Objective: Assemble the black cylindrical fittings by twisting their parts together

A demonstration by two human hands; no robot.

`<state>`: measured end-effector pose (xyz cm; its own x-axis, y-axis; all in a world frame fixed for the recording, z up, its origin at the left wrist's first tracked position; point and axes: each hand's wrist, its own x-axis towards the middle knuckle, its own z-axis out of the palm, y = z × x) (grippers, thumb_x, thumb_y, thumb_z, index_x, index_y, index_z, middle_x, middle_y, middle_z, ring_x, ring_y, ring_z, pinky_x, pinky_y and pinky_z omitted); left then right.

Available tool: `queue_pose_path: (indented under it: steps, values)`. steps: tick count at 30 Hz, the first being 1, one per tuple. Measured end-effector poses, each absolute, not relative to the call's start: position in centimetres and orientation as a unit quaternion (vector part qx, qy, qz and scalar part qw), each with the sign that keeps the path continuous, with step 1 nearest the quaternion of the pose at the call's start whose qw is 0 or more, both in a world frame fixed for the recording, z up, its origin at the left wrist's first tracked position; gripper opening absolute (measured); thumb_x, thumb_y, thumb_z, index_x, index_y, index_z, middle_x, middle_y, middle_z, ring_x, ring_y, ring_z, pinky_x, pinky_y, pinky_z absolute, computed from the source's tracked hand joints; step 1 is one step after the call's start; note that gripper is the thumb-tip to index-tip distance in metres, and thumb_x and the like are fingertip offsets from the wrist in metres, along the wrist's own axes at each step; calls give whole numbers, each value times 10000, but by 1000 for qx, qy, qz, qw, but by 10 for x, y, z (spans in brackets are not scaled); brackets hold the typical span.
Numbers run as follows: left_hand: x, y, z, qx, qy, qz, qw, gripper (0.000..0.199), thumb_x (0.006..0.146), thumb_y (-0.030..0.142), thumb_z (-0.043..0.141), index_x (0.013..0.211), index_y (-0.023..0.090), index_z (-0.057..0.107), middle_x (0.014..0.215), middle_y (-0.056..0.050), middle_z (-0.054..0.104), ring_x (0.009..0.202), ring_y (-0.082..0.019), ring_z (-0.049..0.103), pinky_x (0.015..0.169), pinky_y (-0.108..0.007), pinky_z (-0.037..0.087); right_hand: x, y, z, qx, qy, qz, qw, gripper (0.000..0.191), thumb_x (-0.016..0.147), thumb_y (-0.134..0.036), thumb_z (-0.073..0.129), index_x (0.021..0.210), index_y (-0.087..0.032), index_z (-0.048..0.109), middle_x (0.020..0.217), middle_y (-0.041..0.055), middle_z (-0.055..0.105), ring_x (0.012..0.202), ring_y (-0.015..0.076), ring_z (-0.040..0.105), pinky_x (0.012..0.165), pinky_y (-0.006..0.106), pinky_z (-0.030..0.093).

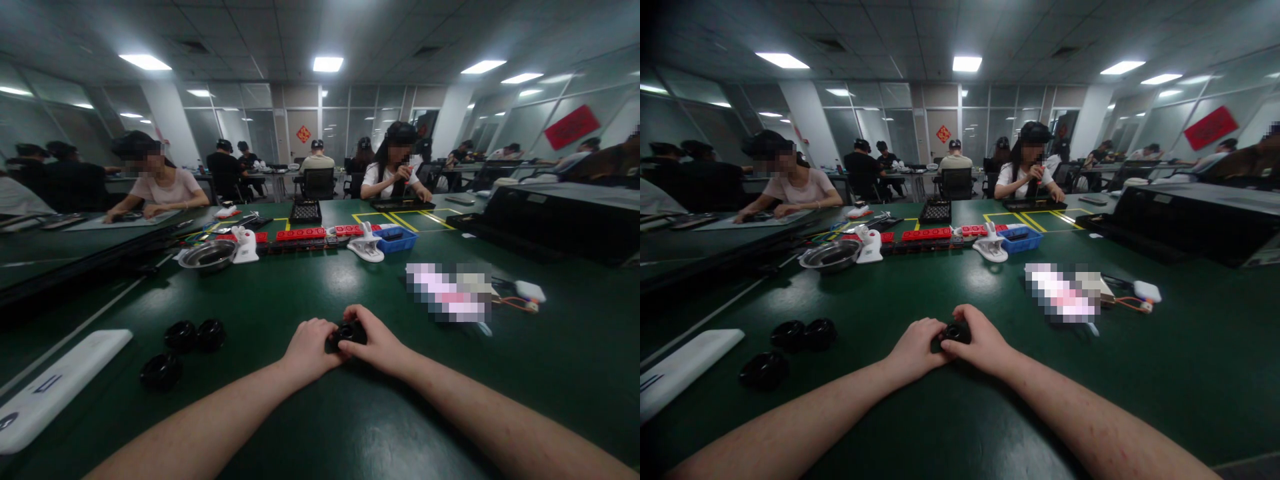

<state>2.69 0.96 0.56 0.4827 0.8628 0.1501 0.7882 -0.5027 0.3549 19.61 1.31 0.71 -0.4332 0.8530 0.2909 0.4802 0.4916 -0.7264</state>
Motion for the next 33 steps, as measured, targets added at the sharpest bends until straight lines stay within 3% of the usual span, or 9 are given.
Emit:
queue_pose_path:
  steps: [5, 8, 12, 16, 19, 23, 26, 30, 33]
  values:
    - [27, 9, 7, 849, 494, 147, 120, 238, 680, 406, 587, 753, 183, 546, 766, -10, 571, 756, -191, 521, 663, -290, 386, 196, 14, 12, -388, -825, 257, 321, 192, 668, -186, 596, 841, -185, 513, 844, 27, 518, 814, 194, 504, 744, 338, 418]
    - [27, 9, 7, 846, 497, 148, 124, 238, 678, 401, 589, 752, 181, 540, 772, -11, 577, 760, -195, 522, 664, -296, 386, 198, 14, 12, -333, -839, 292, 317, 348, 663, -91, 531, 994, -196, 510, 986, 54, 531, 948, 216, 496, 843, 374, 387]
    - [27, 10, 6, 848, 491, 154, 126, 233, 672, 396, 599, 749, 184, 544, 771, -7, 575, 754, -191, 521, 655, -286, 384, 198, 13, 7, -374, -812, 306, 326, 492, 677, -153, 573, 1140, -189, 412, 1100, 89, 504, 1024, 236, 475, 887, 409, 362]
    - [27, 9, 5, 850, 487, 157, 124, 243, 686, 415, 586, 761, 186, 552, 759, -7, 573, 746, -187, 520, 647, -282, 377, 196, 14, 6, -427, -798, 272, 328, 338, 674, -275, 624, 958, -173, 472, 907, 49, 537, 845, 202, 520, 756, 350, 425]
    - [27, 10, 4, 851, 488, 155, 120, 252, 687, 428, 583, 756, 188, 551, 761, -8, 572, 753, -190, 521, 653, -286, 375, 195, 14, 10, -438, -802, 246, 322, 207, 667, -252, 614, 823, -180, 498, 786, 15, 530, 739, 179, 510, 680, 317, 426]
    - [27, 11, 3, 849, 493, 151, 117, 245, 680, 416, 586, 745, 183, 543, 766, -12, 577, 752, -194, 521, 655, -291, 376, 196, 13, 11, -371, -826, 280, 320, 303, 657, -105, 539, 947, -189, 512, 926, 44, 555, 880, 204, 516, 794, 352, 401]
    - [27, 11, 4, 849, 493, 148, 119, 232, 677, 398, 591, 754, 183, 547, 774, -13, 578, 755, -194, 521, 651, -288, 377, 196, 12, 9, -379, -814, 294, 327, 410, 659, -146, 575, 1049, -185, 453, 998, 64, 536, 928, 215, 507, 821, 366, 395]
    - [27, 10, 5, 850, 490, 147, 124, 242, 688, 414, 576, 766, 186, 556, 763, -13, 574, 749, -192, 521, 644, -282, 374, 195, 14, 8, -429, -805, 263, 315, 267, 664, -270, 621, 878, -178, 490, 831, 31, 533, 776, 195, 515, 697, 332, 427]
    - [27, 10, 4, 850, 488, 156, 124, 246, 685, 420, 577, 752, 185, 551, 761, -12, 573, 750, -192, 518, 647, -282, 371, 196, 14, 10, -401, -823, 251, 313, 174, 679, -186, 577, 841, -181, 517, 825, 29, 537, 793, 193, 512, 727, 333, 416]
